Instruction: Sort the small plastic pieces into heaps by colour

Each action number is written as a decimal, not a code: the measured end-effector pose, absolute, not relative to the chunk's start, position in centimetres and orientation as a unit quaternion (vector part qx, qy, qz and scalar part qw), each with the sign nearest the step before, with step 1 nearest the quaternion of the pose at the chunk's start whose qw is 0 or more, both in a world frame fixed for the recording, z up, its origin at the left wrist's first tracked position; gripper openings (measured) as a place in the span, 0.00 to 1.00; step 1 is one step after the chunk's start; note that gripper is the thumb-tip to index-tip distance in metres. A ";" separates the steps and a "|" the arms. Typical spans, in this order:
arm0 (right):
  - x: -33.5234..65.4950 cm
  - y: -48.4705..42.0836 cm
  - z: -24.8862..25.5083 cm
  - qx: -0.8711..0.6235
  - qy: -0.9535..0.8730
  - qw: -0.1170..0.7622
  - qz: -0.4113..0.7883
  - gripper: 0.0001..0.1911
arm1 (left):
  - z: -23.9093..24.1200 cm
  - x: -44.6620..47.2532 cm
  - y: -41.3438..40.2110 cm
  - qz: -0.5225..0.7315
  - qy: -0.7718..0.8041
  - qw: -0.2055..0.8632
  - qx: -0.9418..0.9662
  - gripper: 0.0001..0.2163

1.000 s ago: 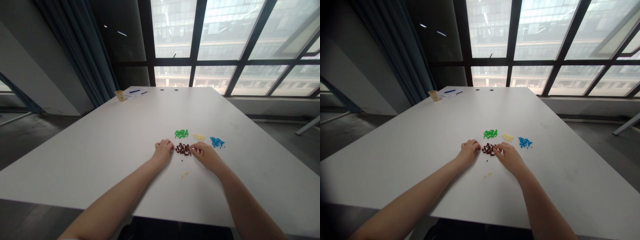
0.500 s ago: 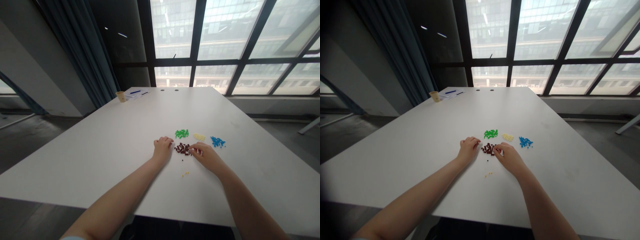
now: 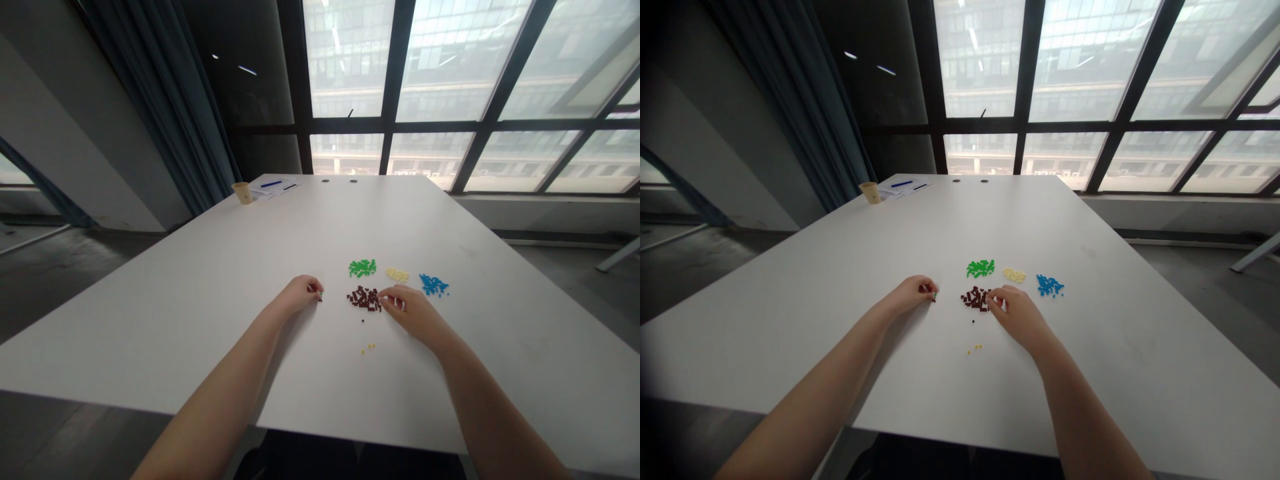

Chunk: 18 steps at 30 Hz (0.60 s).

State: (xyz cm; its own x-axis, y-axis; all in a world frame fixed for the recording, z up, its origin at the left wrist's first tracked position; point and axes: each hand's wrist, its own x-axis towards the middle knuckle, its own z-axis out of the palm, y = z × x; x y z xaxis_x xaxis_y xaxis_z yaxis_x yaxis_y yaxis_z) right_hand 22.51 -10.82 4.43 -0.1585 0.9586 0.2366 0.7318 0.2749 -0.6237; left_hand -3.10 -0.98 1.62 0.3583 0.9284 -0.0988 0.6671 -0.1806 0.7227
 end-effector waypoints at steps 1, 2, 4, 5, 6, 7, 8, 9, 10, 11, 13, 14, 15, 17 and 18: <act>22.5 -10.9 4.5 -0.573 -0.738 0.304 0.186 0.12 | 1.6 -3.1 -1.0 0.186 0.533 0.345 0.750 0.05; 22.5 -10.9 4.5 -0.573 -0.738 0.304 0.186 0.12 | 1.6 -3.0 -1.1 0.186 0.530 0.340 0.755 0.05; 22.5 -10.9 4.6 -0.573 -0.739 0.305 0.183 0.12 | 1.7 -2.8 -1.3 0.188 0.521 0.333 0.763 0.05; 22.5 -10.9 4.6 -0.572 -0.739 0.306 0.181 0.12 | 1.8 -2.7 -1.4 0.192 0.517 0.329 0.767 0.05; 22.5 -10.9 4.6 -0.572 -0.739 0.307 0.180 0.12 | 1.9 -2.5 -1.5 0.200 0.512 0.325 0.770 0.05; 22.5 -10.9 4.7 -0.571 -0.740 0.307 0.180 0.12 | 2.1 -2.2 -1.7 0.215 0.504 0.323 0.771 0.05; 22.5 -10.9 4.7 -0.571 -0.740 0.309 0.179 0.12 | 2.4 -1.9 -2.0 0.234 0.494 0.324 0.772 0.05; 22.4 -10.9 4.7 -0.570 -0.739 0.311 0.177 0.11 | 2.7 -1.5 -2.3 0.258 0.482 0.329 0.770 0.05; 22.3 -10.9 4.7 -0.569 -0.739 0.315 0.174 0.11 | 3.1 -1.1 -2.6 0.285 0.468 0.336 0.766 0.05; 22.2 -10.9 4.8 -0.567 -0.738 0.322 0.171 0.11 | 3.4 -0.7 -3.0 0.312 0.454 0.344 0.761 0.05; 21.7 -10.9 4.8 -0.559 -0.736 0.343 0.167 0.10 | 4.1 0.1 -3.8 0.365 0.429 0.349 0.749 0.05; 21.3 -10.9 4.7 -0.551 -0.736 0.357 0.166 0.10 | 4.3 0.4 -4.2 0.387 0.418 0.348 0.744 0.04; 20.9 -10.9 4.6 -0.542 -0.735 0.372 0.165 0.09 | 4.5 0.6 -4.6 0.404 0.409 0.346 0.742 0.04; 20.1 -10.9 4.4 -0.524 -0.731 0.407 0.158 0.09 | 4.7 0.9 -5.4 0.420 0.394 0.345 0.742 0.05; 19.7 -10.9 4.2 -0.515 -0.730 0.423 0.152 0.08 | 4.8 1.0 -5.7 0.421 0.388 0.347 0.743 0.05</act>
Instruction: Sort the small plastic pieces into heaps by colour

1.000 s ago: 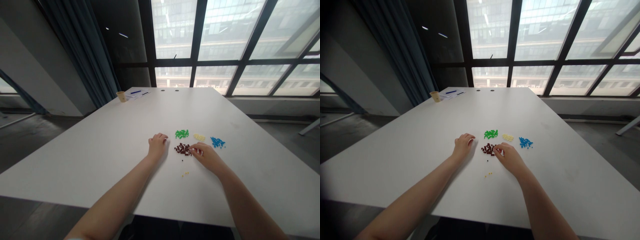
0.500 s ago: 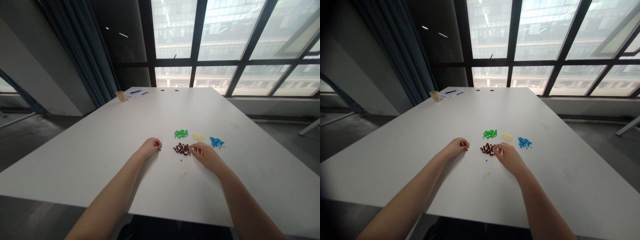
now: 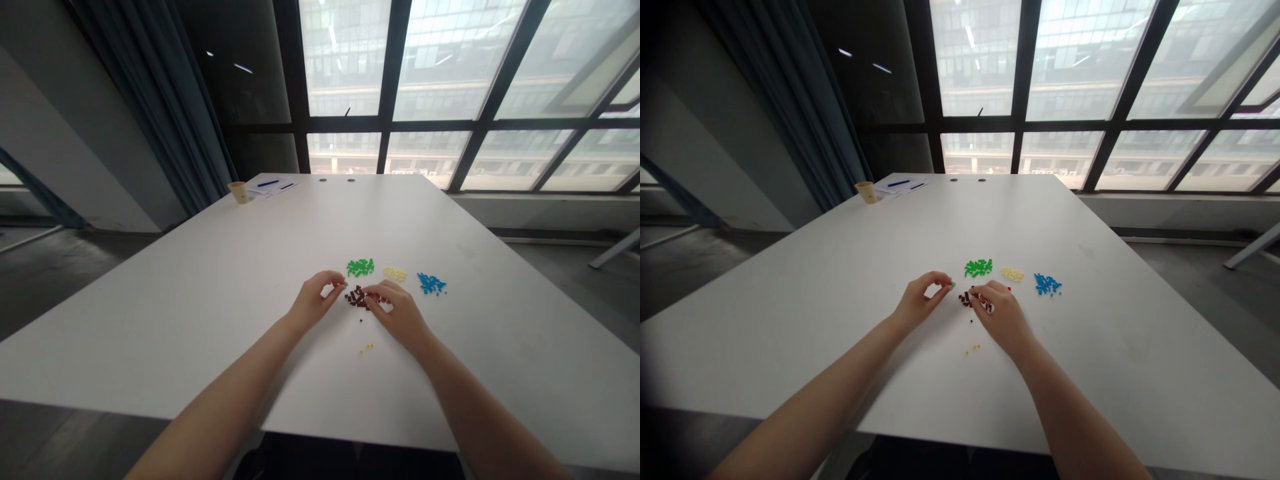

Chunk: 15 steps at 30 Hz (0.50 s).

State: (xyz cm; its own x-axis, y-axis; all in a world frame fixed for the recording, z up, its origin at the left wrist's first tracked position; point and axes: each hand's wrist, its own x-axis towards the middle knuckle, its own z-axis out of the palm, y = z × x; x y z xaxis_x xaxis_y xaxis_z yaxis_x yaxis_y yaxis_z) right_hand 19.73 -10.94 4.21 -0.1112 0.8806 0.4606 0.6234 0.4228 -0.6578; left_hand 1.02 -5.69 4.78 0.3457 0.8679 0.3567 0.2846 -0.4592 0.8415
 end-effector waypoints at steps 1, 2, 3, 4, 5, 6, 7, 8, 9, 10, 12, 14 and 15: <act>19.4 -11.0 4.1 -0.509 -0.728 0.436 0.144 0.08 | 4.8 1.1 -6.0 0.419 0.382 0.349 0.746 0.05; 19.1 -11.0 3.9 -0.506 -0.726 0.446 0.136 0.08 | 4.8 1.1 -6.2 0.414 0.377 0.353 0.749 0.04; 18.9 -11.0 3.8 -0.504 -0.724 0.452 0.128 0.08 | 4.8 1.2 -6.3 0.409 0.372 0.359 0.752 0.04; 18.7 -11.0 3.7 -0.503 -0.723 0.458 0.121 0.08 | 4.8 1.2 -6.5 0.404 0.369 0.363 0.754 0.04; 18.6 -11.1 3.7 -0.503 -0.721 0.464 0.114 0.08 | 4.9 1.3 -6.6 0.401 0.366 0.366 0.756 0.04; 18.5 -11.1 3.7 -0.502 -0.718 0.469 0.108 0.07 | 4.9 1.4 -6.7 0.399 0.363 0.367 0.758 0.04; 18.4 -11.2 3.7 -0.501 -0.716 0.474 0.104 0.07 | 5.0 1.4 -6.7 0.398 0.360 0.365 0.760 0.04; 18.4 -11.2 3.8 -0.501 -0.714 0.478 0.101 0.07 | 5.1 1.5 -6.8 0.399 0.358 0.361 0.763 0.04; 18.4 -11.2 3.8 -0.500 -0.713 0.481 0.099 0.07 | 5.1 1.5 -6.8 0.398 0.355 0.354 0.768 0.04; 18.4 -11.3 3.9 -0.498 -0.713 0.483 0.099 0.07 | 5.1 1.6 -6.8 0.396 0.352 0.346 0.774 0.04; 18.4 -11.3 3.8 -0.495 -0.714 0.485 0.100 0.07 | 5.0 1.6 -6.8 0.391 0.344 0.327 0.788 0.04; 18.4 -11.2 3.7 -0.489 -0.716 0.487 0.101 0.06 | 4.8 1.6 -6.8 0.387 0.329 0.305 0.806 0.04; 18.5 -11.2 3.6 -0.486 -0.718 0.488 0.101 0.06 | 4.6 1.6 -6.7 0.385 0.319 0.293 0.815 0.05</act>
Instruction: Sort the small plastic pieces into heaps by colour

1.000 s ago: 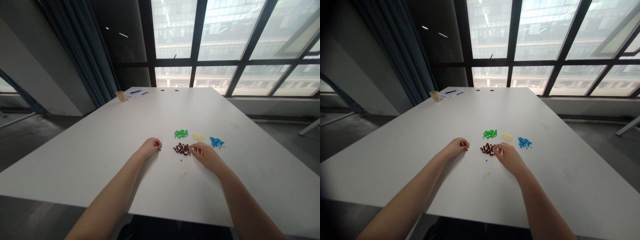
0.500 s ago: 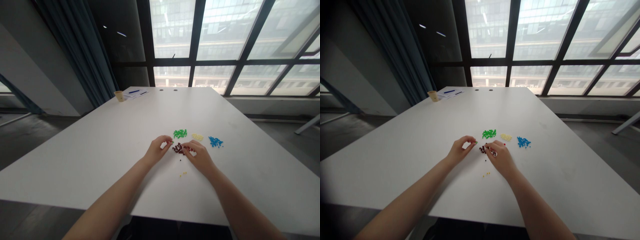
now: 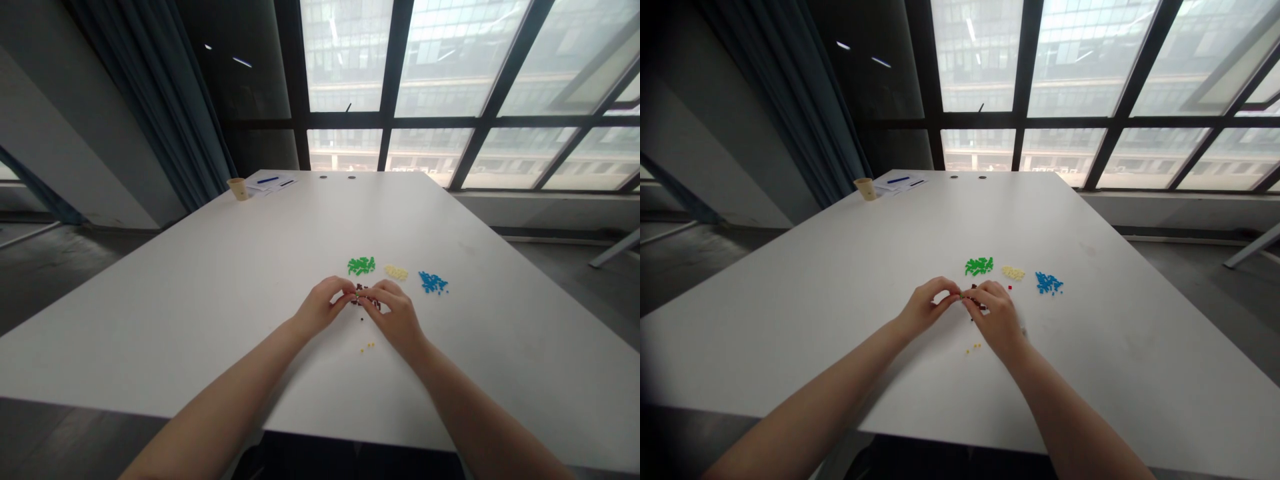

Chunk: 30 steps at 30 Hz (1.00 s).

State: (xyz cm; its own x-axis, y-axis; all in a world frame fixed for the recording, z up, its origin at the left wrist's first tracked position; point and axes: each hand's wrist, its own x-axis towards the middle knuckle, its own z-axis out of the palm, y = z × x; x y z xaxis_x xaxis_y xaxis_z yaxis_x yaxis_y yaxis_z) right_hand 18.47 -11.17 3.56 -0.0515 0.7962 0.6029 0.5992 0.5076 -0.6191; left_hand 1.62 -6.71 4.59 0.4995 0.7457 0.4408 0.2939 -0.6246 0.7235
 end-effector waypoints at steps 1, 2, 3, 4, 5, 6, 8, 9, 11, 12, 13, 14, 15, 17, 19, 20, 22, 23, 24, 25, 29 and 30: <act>18.5 -11.1 3.5 -0.483 -0.720 0.488 0.100 0.06 | 4.4 1.6 -6.7 0.383 0.310 0.281 0.824 0.05; 18.5 -11.0 3.4 -0.480 -0.722 0.488 0.099 0.06 | 4.2 1.6 -6.6 0.379 0.302 0.270 0.832 0.05; 18.5 -11.0 3.3 -0.480 -0.724 0.485 0.099 0.05 | 4.1 1.7 -6.5 0.374 0.297 0.260 0.839 0.05; 18.5 -10.9 3.2 -0.482 -0.726 0.480 0.098 0.05 | 4.0 1.7 -6.5 0.369 0.295 0.253 0.844 0.06; 18.4 -10.8 3.1 -0.486 -0.729 0.472 0.099 0.05 | 3.9 1.7 -6.4 0.362 0.297 0.250 0.848 0.06; 18.4 -10.8 3.0 -0.490 -0.731 0.464 0.098 0.05 | 3.9 1.7 -6.3 0.355 0.300 0.248 0.850 0.06; 18.4 -10.6 2.7 -0.500 -0.735 0.448 0.093 0.06 | 3.9 1.6 -6.0 0.342 0.311 0.244 0.852 0.06; 18.5 -10.5 2.5 -0.506 -0.736 0.441 0.087 0.06 | 3.9 1.4 -5.7 0.335 0.322 0.238 0.853 0.07; 18.9 -10.1 2.1 -0.527 -0.732 0.426 0.072 0.07 | 4.0 0.9 -5.2 0.314 0.358 0.218 0.852 0.07; 19.3 -9.8 1.9 -0.541 -0.728 0.417 0.063 0.08 | 4.0 0.5 -4.9 0.296 0.381 0.207 0.851 0.06; 19.9 -9.4 1.8 -0.558 -0.722 0.406 0.052 0.08 | 4.0 0.0 -4.6 0.270 0.405 0.200 0.850 0.06; 20.5 -8.8 1.8 -0.577 -0.714 0.395 0.043 0.08 | 3.9 -0.5 -4.3 0.236 0.430 0.197 0.849 0.07; 21.2 -8.2 1.8 -0.595 -0.705 0.384 0.036 0.07 | 3.8 -1.0 -4.0 0.195 0.453 0.201 0.846 0.07; 22.4 -6.5 2.2 -0.629 -0.686 0.364 0.035 0.07 | 3.6 -1.8 -3.6 0.120 0.487 0.219 0.837 0.08; 23.2 -4.6 2.8 -0.656 -0.671 0.343 0.043 0.07 | 3.3 -2.3 -3.4 0.082 0.499 0.239 0.829 0.10; 23.3 -3.6 3.1 -0.667 -0.666 0.332 0.046 0.07 | 3.2 -2.4 -3.3 0.079 0.499 0.246 0.827 0.10; 22.9 -1.6 3.6 -0.683 -0.661 0.305 0.050 0.07 | 2.9 -2.5 -3.1 0.088 0.491 0.259 0.827 0.09; 22.5 -0.7 3.7 -0.690 -0.661 0.290 0.053 0.07 | 2.8 -2.5 -3.1 0.095 0.486 0.266 0.827 0.09; 22.0 0.1 3.8 -0.695 -0.662 0.274 0.055 0.07 | 2.7 -2.5 -3.0 0.102 0.482 0.274 0.826 0.09; 21.5 0.8 3.7 -0.700 -0.664 0.258 0.058 0.07 | 2.7 -2.5 -2.9 0.107 0.478 0.283 0.825 0.09; 19.8 2.8 2.8 -0.714 -0.671 0.190 0.058 0.09 | 2.7 -2.5 -2.8 0.121 0.482 0.306 0.812 0.09; 19.5 3.2 2.5 -0.716 -0.673 0.174 0.053 0.09 | 2.7 -2.5 -2.8 0.124 0.488 0.306 0.808 0.09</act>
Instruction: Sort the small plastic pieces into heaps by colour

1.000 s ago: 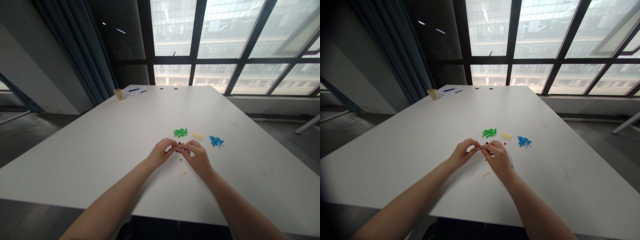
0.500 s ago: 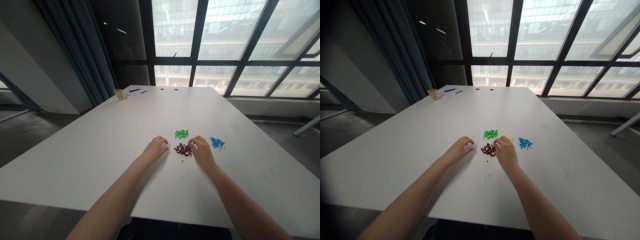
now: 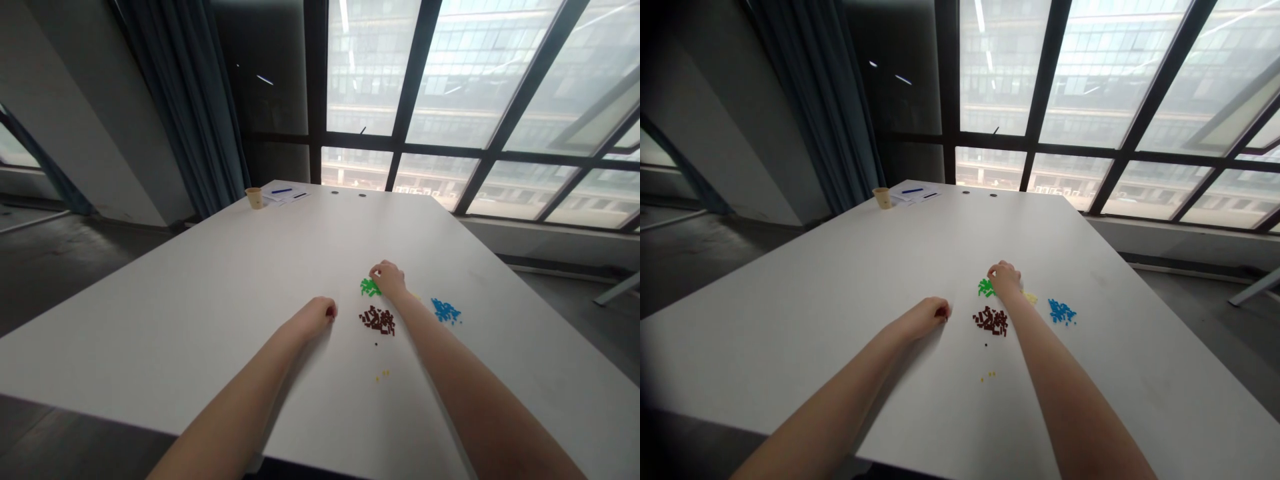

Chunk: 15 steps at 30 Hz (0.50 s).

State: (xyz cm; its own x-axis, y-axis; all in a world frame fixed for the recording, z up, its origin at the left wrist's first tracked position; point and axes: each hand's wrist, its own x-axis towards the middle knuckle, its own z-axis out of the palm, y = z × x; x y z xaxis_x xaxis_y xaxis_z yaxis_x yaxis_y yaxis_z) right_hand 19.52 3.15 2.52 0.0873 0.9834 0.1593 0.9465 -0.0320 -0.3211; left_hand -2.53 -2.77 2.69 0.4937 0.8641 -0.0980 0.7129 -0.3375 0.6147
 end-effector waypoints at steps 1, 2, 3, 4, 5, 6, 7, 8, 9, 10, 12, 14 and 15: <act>19.4 3.4 2.3 -0.717 -0.676 0.161 0.045 0.10 | 2.7 -2.5 -2.7 0.125 0.492 0.304 0.806 0.09; 19.3 3.6 2.1 -0.718 -0.679 0.148 0.037 0.10 | 2.6 -2.6 -2.7 0.125 0.495 0.302 0.805 0.08; 19.3 3.8 2.0 -0.717 -0.682 0.138 0.031 0.11 | 2.6 -2.6 -2.7 0.124 0.496 0.302 0.805 0.08; 19.3 3.9 1.9 -0.717 -0.685 0.129 0.026 0.11 | 2.5 -2.6 -2.6 0.122 0.495 0.302 0.805 0.08; 19.4 4.0 1.9 -0.718 -0.685 0.121 0.025 0.12 | 2.5 -2.6 -2.6 0.123 0.493 0.302 0.807 0.08; 19.5 4.1 1.9 -0.719 -0.685 0.117 0.027 0.12 | 2.5 -2.6 -2.6 0.127 0.489 0.302 0.808 0.08; 19.7 4.1 1.9 -0.720 -0.683 0.117 0.029 0.12 | 2.5 -2.6 -2.5 0.135 0.487 0.301 0.809 0.08; 19.9 4.1 2.0 -0.722 -0.681 0.122 0.030 0.12 | 2.5 -2.6 -2.5 0.148 0.484 0.299 0.809 0.09; 20.2 4.1 2.1 -0.722 -0.678 0.133 0.030 0.12 | 2.7 -2.6 -2.5 0.164 0.481 0.297 0.809 0.09; 20.5 4.0 2.3 -0.722 -0.674 0.150 0.029 0.12 | 2.8 -2.6 -2.5 0.183 0.477 0.295 0.807 0.09; 21.0 3.3 2.8 -0.718 -0.667 0.195 0.030 0.11 | 3.4 -2.4 -2.6 0.232 0.468 0.293 0.801 0.07; 21.3 2.1 3.3 -0.704 -0.663 0.251 0.042 0.11 | 4.0 -2.2 -2.9 0.295 0.448 0.300 0.789 0.06; 21.3 1.3 3.5 -0.692 -0.664 0.279 0.053 0.11 | 4.2 -2.0 -3.0 0.327 0.437 0.309 0.779 0.06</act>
